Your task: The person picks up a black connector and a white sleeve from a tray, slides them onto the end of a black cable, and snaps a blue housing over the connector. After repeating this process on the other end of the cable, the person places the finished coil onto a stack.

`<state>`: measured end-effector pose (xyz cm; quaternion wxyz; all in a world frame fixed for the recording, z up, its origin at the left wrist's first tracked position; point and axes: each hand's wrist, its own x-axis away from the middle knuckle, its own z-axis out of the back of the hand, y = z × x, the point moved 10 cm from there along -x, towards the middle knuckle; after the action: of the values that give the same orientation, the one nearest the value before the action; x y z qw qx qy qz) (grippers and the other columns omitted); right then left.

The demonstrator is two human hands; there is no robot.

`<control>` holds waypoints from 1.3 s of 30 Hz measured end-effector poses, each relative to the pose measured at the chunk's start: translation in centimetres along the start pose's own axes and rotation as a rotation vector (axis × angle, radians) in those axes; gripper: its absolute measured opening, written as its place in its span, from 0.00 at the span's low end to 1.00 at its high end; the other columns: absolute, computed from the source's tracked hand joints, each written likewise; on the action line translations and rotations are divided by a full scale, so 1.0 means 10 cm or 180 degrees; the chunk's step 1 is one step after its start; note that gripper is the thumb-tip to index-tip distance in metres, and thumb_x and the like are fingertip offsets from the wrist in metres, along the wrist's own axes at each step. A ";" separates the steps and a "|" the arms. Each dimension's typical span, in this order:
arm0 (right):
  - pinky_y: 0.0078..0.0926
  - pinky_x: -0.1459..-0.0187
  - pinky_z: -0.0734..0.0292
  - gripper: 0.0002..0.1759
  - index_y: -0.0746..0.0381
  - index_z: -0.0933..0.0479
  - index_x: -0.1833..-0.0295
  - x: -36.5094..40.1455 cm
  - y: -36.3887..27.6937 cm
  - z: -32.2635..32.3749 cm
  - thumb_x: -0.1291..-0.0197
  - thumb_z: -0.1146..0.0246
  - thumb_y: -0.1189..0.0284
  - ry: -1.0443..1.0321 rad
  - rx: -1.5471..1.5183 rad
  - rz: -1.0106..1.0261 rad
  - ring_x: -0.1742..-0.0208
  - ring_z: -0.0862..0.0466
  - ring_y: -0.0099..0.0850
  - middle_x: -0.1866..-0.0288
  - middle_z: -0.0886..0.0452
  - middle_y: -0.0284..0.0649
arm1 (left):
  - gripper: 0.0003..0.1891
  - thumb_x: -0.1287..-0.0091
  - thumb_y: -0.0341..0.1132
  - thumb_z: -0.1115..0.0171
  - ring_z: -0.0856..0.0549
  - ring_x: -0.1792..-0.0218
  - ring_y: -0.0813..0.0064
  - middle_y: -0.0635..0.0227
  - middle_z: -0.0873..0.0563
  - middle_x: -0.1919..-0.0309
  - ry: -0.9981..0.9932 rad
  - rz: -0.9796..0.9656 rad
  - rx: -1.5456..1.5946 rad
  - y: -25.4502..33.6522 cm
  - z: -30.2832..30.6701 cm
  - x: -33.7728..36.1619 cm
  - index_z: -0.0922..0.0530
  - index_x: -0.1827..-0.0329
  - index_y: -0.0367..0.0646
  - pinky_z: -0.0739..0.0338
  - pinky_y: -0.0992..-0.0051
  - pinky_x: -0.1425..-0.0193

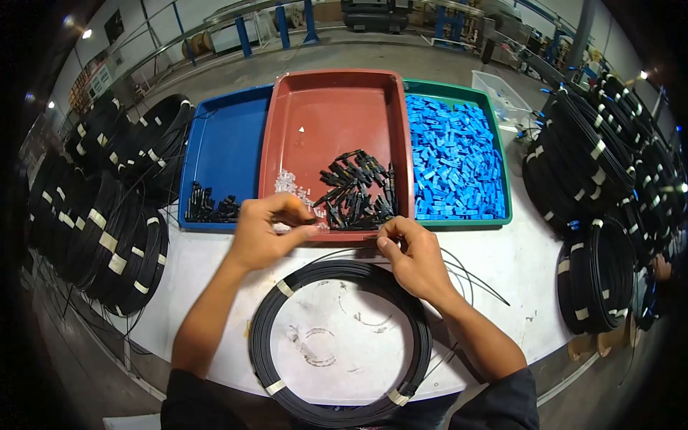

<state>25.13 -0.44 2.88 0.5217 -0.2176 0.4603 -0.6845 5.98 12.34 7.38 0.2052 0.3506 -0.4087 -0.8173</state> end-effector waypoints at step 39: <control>0.30 0.56 0.38 0.02 0.61 0.15 0.63 0.43 -0.31 0.11 0.40 0.29 0.77 0.0525 0.0143 0.1364 0.67 0.22 0.29 0.67 0.13 0.34 | 0.11 0.48 0.25 0.16 0.06 0.66 0.68 0.61 0.06 0.67 -0.0231 -0.1355 -0.0292 0.34 -0.61 0.25 0.09 0.63 0.38 0.15 0.74 0.61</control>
<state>22.85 -4.72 5.25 0.6205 -0.0465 0.5217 -0.5837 8.93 5.61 6.58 0.0290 0.3895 -0.2950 -0.8720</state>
